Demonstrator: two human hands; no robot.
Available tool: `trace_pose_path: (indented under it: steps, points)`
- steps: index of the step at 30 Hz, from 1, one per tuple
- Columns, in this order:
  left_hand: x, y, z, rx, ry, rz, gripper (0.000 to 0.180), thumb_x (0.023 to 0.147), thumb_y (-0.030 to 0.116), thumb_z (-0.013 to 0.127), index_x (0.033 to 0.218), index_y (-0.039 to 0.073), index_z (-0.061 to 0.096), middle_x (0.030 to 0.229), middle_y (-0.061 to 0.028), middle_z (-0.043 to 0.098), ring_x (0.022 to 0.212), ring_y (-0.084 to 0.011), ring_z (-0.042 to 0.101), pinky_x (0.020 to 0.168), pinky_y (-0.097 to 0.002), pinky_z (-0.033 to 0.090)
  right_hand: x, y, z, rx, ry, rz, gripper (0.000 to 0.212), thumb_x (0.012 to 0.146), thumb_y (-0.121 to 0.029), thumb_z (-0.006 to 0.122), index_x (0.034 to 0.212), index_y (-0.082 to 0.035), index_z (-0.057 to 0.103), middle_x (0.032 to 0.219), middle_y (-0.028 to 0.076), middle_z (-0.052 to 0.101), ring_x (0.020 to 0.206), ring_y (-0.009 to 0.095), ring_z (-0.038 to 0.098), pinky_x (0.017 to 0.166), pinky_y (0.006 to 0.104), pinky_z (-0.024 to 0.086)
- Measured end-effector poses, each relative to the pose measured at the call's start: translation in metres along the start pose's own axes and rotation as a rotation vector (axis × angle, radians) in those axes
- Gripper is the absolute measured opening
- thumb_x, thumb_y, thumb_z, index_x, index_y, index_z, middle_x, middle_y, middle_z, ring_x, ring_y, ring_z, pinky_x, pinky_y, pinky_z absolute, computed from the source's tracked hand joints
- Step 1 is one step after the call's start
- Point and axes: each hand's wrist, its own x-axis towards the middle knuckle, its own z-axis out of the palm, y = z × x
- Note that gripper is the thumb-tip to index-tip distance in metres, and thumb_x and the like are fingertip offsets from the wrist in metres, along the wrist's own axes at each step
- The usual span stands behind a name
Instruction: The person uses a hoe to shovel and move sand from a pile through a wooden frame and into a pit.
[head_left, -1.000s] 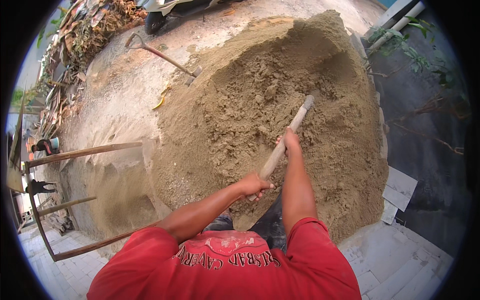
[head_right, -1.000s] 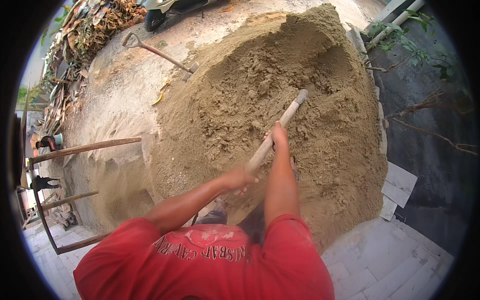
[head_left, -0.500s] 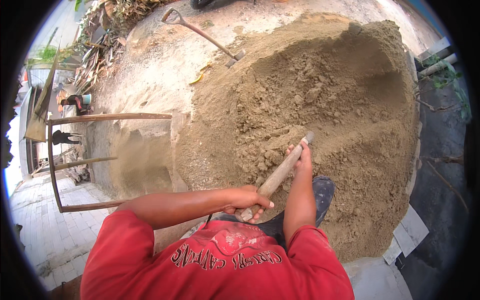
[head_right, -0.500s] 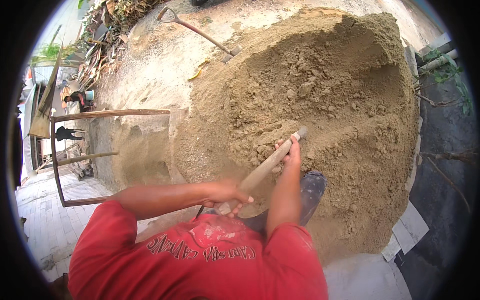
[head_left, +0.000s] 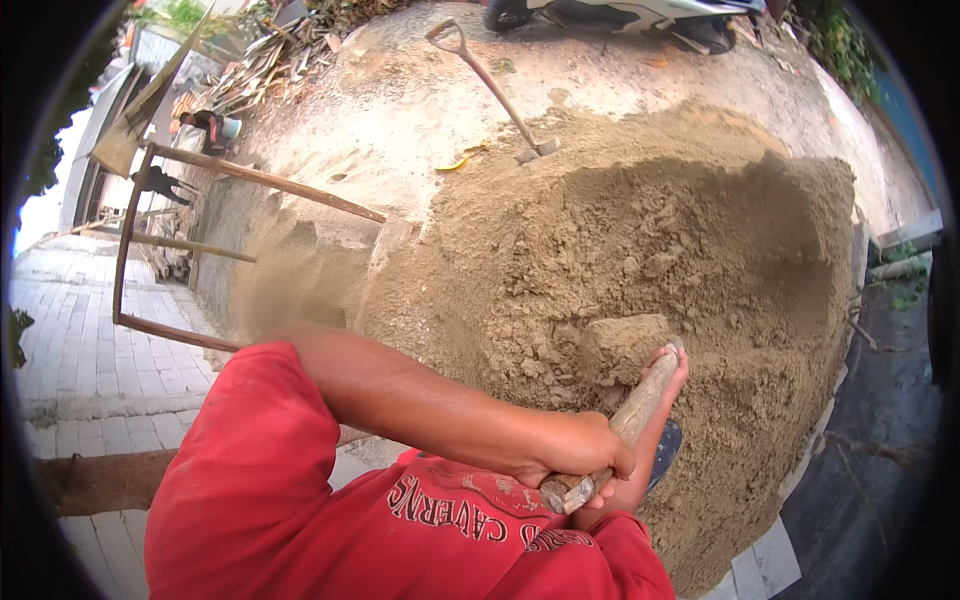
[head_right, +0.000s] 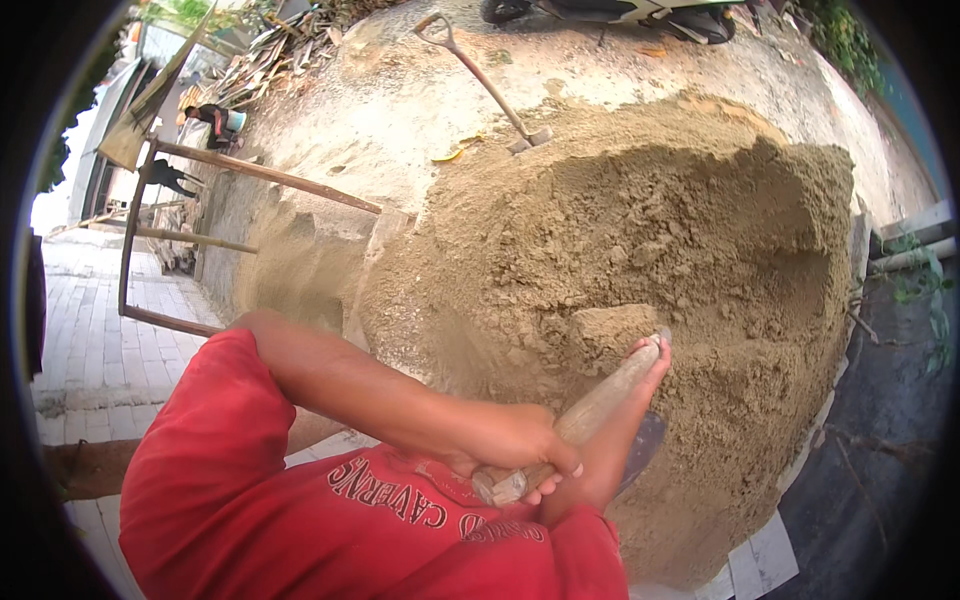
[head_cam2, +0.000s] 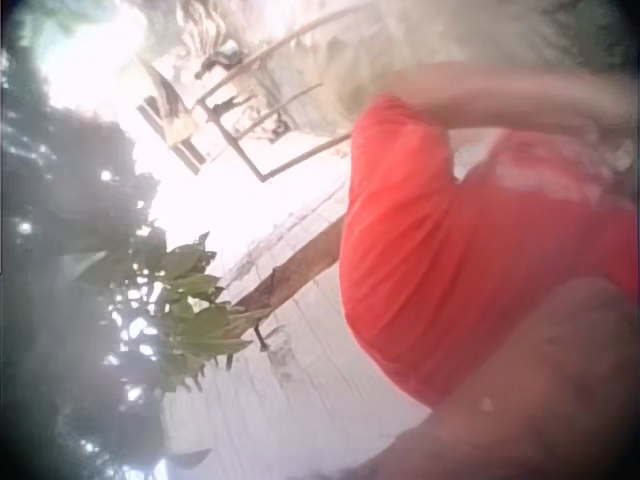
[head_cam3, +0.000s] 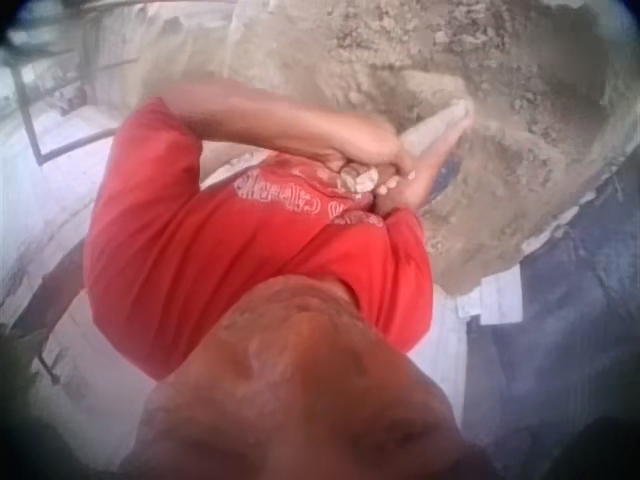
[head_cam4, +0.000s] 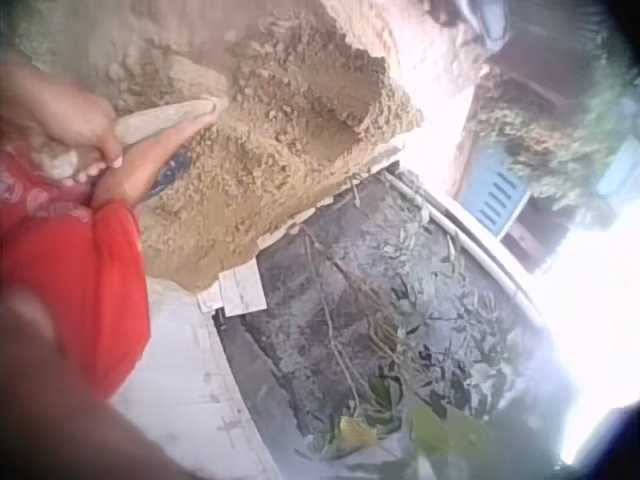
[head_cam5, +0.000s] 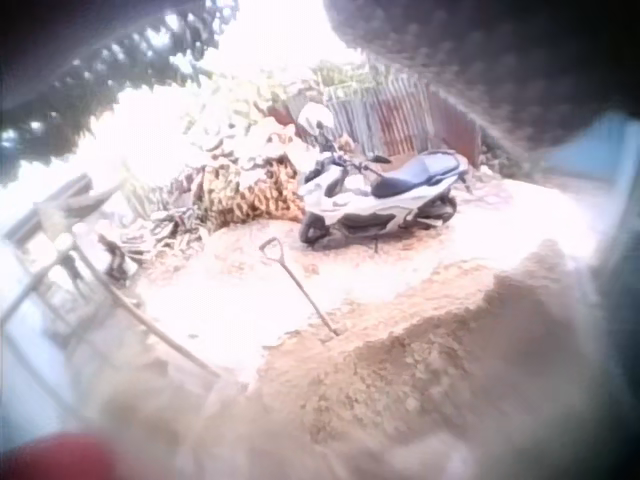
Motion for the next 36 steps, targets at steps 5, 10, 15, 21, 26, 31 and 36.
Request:
trace_pose_path:
  steps: [5, 10, 15, 21, 26, 31, 36]
  points:
    - [-0.111, -0.05, -0.05, -0.082, -0.189, 0.252, 0.021, 0.091, 0.02, 0.065, 0.093, -0.001, 0.059, 0.073, -0.006, 0.062, 0.054, -0.0147, 0.062, 0.048, -0.0283, 0.055, -0.098, 0.001, 0.134, -0.196, 0.004, -0.357, 0.025, 0.092, -0.026, 0.065, 0.1, -0.006, 0.052, 0.083, 0.006, 0.06, 0.072, 0.017, 0.061, 0.06, 0.0315, 0.054]
    - [-0.234, -0.191, -0.203, 0.025, -0.267, 0.552, 0.044, 0.093, 0.033, 0.068, 0.12, 0.002, 0.055, 0.078, -0.0038, 0.065, 0.055, -0.0108, 0.063, 0.049, -0.0262, 0.056, -0.191, 0.135, 0.279, -0.561, -0.047, -0.633, 0.026, 0.096, -0.026, 0.063, 0.102, -0.002, 0.052, 0.086, 0.008, 0.06, 0.075, 0.019, 0.061, 0.066, 0.0346, 0.055]
    - [-0.34, -0.412, -0.339, 0.085, 0.338, 0.992, 0.062, 0.086, 0.033, 0.075, 0.13, -0.006, 0.053, 0.084, -0.0042, 0.065, 0.058, -0.008, 0.059, 0.048, -0.0235, 0.049, -0.317, 0.454, 0.374, -0.835, -0.175, -0.601, 0.044, 0.102, -0.02, 0.054, 0.131, 0.012, 0.046, 0.115, 0.022, 0.057, 0.104, 0.029, 0.061, 0.096, 0.0351, 0.055]
    - [-0.494, -0.629, -0.269, 0.676, 1.854, 1.11, 0.064, 0.073, 0.029, 0.082, 0.129, 0.005, 0.063, 0.083, -0.0034, 0.066, 0.066, -0.013, 0.062, 0.059, -0.0273, 0.052, -0.445, 0.743, 0.414, -0.56, -0.716, 0.27, 0.032, 0.102, -0.03, 0.051, 0.107, 0.001, 0.043, 0.09, 0.011, 0.054, 0.078, 0.019, 0.059, 0.073, 0.0303, 0.057]
    - [-0.501, -0.609, -0.215, 1.189, 2.45, 0.653, 0.055, 0.072, 0.02, 0.079, 0.125, 0.015, 0.067, 0.086, 0.0018, 0.063, 0.07, -0.0152, 0.061, 0.061, -0.0309, 0.052, -0.351, 0.774, 0.384, -0.044, -1.065, 0.644, 0.035, 0.097, -0.04, 0.054, 0.096, -0.006, 0.047, 0.081, 0.009, 0.054, 0.069, 0.02, 0.061, 0.061, 0.0295, 0.057]
    - [-0.445, -0.572, -0.296, 1.135, 2.094, 1.006, 0.046, 0.08, 0.026, 0.076, 0.124, 0.016, 0.066, 0.088, -0.0006, 0.064, 0.076, -0.0191, 0.063, 0.064, -0.0337, 0.052, -0.255, 0.683, 0.35, -0.297, -0.762, 0.209, 0.031, 0.098, -0.039, 0.055, 0.096, -0.008, 0.054, 0.069, 0.005, 0.058, 0.056, 0.019, 0.061, 0.051, 0.0346, 0.06]
    - [-0.365, -0.503, -0.366, 1.057, 1.396, 1.159, 0.052, 0.082, 0.025, 0.075, 0.131, 0.018, 0.059, 0.099, -0.0064, 0.065, 0.093, -0.0291, 0.064, 0.079, -0.0421, 0.051, -0.233, 0.523, 0.23, -0.526, -0.183, -0.223, 0.037, 0.099, -0.047, 0.046, 0.087, -0.012, 0.047, 0.065, 0.001, 0.053, 0.053, 0.015, 0.057, 0.049, 0.0308, 0.053]
